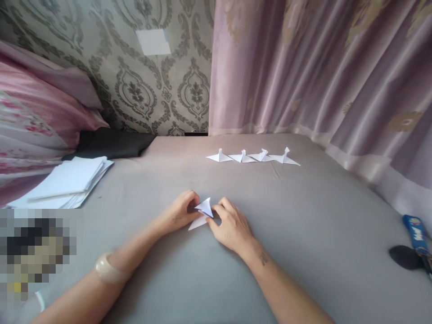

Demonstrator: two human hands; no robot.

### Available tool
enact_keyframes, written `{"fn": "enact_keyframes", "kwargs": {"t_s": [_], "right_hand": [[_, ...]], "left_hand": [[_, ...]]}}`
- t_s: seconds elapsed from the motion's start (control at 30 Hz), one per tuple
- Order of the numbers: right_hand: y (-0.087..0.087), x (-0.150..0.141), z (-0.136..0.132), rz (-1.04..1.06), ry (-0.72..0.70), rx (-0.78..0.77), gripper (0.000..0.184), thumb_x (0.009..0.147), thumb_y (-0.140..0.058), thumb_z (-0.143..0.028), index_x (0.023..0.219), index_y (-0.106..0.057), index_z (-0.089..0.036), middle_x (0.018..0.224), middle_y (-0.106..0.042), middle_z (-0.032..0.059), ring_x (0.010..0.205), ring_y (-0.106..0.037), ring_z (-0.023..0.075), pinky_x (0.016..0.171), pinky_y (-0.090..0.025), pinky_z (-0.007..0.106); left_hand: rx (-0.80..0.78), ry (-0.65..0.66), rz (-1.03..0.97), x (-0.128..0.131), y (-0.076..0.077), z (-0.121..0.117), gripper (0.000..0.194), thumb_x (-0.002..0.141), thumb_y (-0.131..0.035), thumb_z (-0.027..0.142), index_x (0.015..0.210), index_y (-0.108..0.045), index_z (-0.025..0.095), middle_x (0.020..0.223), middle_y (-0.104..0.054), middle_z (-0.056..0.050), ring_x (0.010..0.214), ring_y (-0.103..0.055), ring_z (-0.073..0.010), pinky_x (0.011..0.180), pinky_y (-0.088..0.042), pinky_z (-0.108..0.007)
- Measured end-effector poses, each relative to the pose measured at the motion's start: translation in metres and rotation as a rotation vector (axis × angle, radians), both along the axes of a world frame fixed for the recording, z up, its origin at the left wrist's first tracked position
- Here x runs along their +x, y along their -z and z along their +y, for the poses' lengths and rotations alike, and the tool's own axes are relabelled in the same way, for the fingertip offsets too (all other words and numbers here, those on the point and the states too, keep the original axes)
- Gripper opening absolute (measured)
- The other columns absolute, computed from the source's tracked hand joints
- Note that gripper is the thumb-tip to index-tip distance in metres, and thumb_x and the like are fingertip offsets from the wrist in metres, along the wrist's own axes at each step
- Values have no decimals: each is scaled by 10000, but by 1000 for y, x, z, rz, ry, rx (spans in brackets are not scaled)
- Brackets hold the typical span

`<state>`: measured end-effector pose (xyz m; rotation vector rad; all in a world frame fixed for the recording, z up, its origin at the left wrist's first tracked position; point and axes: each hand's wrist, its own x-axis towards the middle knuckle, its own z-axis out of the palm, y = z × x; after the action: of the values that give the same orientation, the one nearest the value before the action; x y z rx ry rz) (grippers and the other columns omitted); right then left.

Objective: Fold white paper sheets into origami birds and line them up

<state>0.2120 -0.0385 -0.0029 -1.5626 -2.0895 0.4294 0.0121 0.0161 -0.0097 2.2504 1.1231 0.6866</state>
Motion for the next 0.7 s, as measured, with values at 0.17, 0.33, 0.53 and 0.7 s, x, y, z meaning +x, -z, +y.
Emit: {"fn": "enact_keyframes", "kwargs": {"t_s": [0.17,0.33,0.53,0.7], "right_hand": [[5,-1,5,-44,-35,-8,85,876,-525,-262,811,-565,-225,914,-560,17,812,-568,150,729,-438,275],[6,0,7,35,81,-59,182,823,-597,-268,968,-491,-240,900,-598,8,795,-587,167,671,-434,276],[13,1,10,53,91,-7,106,850,-558,-245,818,-457,-246,832,-585,-21,725,-566,151,628,-402,265],[15,2,13,70,43,23,61,870,-511,-222,814,-517,-246,891,-598,-12,772,-585,149,695,-418,276]], "left_hand": [[186,115,-3,3,6,0,99,848,-549,165,919,-484,191,922,-554,-47,850,-503,-180,769,-417,-308],[134,46,-43,5,10,0,81,851,-548,174,867,-473,200,877,-549,-24,809,-503,-164,708,-411,-280],[32,-44,-45,10,20,1,128,801,-568,146,851,-467,206,826,-544,7,767,-509,-152,671,-410,-267],[63,-47,-111,13,20,3,339,753,-594,113,1051,-471,216,979,-555,-36,908,-535,-191,798,-467,-330]]}}
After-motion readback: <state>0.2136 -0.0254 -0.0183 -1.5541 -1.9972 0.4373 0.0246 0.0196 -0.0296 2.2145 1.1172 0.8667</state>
